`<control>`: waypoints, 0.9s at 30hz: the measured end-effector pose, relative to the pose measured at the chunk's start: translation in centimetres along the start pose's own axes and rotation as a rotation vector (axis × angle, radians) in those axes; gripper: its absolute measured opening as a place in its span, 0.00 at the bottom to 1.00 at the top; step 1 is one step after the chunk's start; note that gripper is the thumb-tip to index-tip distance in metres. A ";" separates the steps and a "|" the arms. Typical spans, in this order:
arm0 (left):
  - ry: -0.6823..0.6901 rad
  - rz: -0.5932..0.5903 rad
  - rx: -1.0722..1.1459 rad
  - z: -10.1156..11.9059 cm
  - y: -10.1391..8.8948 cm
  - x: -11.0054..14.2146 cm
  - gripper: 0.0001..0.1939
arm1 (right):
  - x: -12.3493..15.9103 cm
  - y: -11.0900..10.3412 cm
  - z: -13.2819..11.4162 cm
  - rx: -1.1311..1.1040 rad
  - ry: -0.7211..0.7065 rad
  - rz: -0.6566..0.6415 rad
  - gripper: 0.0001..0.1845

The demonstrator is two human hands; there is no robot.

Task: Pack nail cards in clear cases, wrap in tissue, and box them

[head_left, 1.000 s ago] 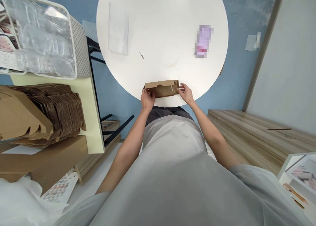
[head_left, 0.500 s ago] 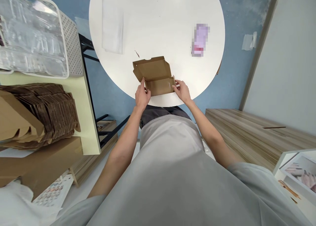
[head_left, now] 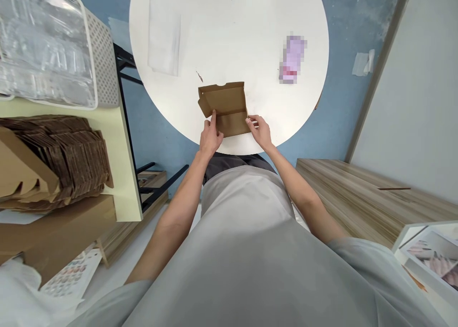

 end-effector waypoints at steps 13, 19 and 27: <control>-0.001 -0.049 0.108 0.4 0.2 -2.3 0.56 | 1.0 1.3 0.3 0.131 0.132 -0.008 0.11; 0.013 -0.070 0.075 0.7 -0.3 -1.7 0.54 | -1.2 1.5 0.9 0.219 0.184 -0.020 0.04; 0.033 -0.039 0.011 1.7 -2.2 -1.4 0.48 | -2.4 1.1 -1.5 0.329 0.243 -0.008 0.01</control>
Point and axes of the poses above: each hand's wrist, its own x-axis away from the middle knuckle, its own y-axis out of the palm, z = x × y, the point moved 3 cm from there along -x, towards the middle knuckle, and after that the axes turned 10 degrees about z, right-handed, at the moved point
